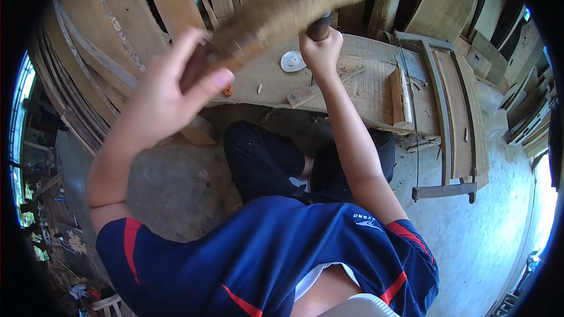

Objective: The person brushes off a wooden surface with a brush, shapes a piece of wood using a chisel and a wooden mallet, and sands the piece of wood with sandpaper.

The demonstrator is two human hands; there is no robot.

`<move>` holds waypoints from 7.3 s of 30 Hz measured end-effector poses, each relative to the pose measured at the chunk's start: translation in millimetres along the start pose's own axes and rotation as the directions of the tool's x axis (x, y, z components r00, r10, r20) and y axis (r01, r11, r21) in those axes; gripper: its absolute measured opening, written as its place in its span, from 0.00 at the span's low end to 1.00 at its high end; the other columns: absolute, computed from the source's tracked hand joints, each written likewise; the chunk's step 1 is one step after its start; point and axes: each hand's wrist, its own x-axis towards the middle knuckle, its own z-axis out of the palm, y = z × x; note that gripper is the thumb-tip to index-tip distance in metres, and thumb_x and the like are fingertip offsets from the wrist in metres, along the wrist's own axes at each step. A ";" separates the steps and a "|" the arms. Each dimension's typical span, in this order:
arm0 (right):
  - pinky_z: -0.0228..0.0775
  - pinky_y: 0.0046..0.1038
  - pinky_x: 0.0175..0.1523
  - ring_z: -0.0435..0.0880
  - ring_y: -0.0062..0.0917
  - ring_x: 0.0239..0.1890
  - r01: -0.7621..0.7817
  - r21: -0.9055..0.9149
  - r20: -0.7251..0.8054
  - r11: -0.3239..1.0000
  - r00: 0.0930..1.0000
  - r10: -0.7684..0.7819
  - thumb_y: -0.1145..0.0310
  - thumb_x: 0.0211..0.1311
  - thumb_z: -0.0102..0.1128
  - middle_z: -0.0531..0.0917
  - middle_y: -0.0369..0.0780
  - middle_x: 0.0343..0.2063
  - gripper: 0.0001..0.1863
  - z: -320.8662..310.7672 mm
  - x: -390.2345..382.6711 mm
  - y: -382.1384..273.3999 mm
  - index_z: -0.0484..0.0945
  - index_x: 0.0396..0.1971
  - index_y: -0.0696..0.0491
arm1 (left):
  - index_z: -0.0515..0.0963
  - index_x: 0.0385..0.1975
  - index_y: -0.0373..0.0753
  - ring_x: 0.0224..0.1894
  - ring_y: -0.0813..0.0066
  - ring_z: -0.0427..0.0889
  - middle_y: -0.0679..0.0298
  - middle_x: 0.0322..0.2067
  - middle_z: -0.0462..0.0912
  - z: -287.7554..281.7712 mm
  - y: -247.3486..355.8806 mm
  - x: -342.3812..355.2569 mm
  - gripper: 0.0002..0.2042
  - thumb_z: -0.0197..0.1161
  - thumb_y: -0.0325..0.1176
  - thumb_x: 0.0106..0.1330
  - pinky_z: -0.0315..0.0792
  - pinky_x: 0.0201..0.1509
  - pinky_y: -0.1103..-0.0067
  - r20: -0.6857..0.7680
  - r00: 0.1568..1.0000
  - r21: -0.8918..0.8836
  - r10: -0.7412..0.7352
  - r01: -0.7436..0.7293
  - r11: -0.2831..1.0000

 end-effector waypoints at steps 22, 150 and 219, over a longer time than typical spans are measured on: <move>0.65 0.26 0.23 0.73 0.16 0.14 0.017 0.013 -0.038 1.000 0.999 -0.016 0.71 0.43 0.60 0.71 0.43 0.06 0.12 -4.1 -0.5 -0.9 0.70 0.10 0.62 | 0.66 0.39 0.32 0.22 0.71 0.76 0.55 0.18 0.75 21.5 -30.8 16.4 0.18 0.60 0.42 0.63 0.70 0.27 0.74 0.019 0.988 0.350 0.153 -0.149 0.925; 0.66 0.27 0.23 0.76 0.18 0.15 -0.039 -0.072 -0.020 0.997 0.999 0.038 0.72 0.45 0.58 0.72 0.45 0.07 0.12 -1.7 12.9 8.2 0.71 0.10 0.63 | 0.70 0.45 0.35 0.19 0.91 0.67 0.71 0.23 0.72 -11.2 -3.0 29.0 0.19 0.60 0.43 0.64 0.61 0.20 0.90 -0.252 0.967 -0.268 -0.033 -0.037 0.963; 0.53 0.19 0.20 0.62 0.12 0.13 -0.036 0.185 -0.121 0.982 0.991 0.059 0.69 0.59 0.59 0.66 0.29 0.09 0.19 -46.1 -40.0 19.6 0.64 0.11 0.51 | 0.64 0.37 0.39 0.14 0.78 0.73 0.66 0.18 0.72 233.8 -114.3 -67.9 0.16 0.61 0.40 0.62 0.71 0.17 0.80 0.471 0.692 -0.717 -0.548 0.662 0.219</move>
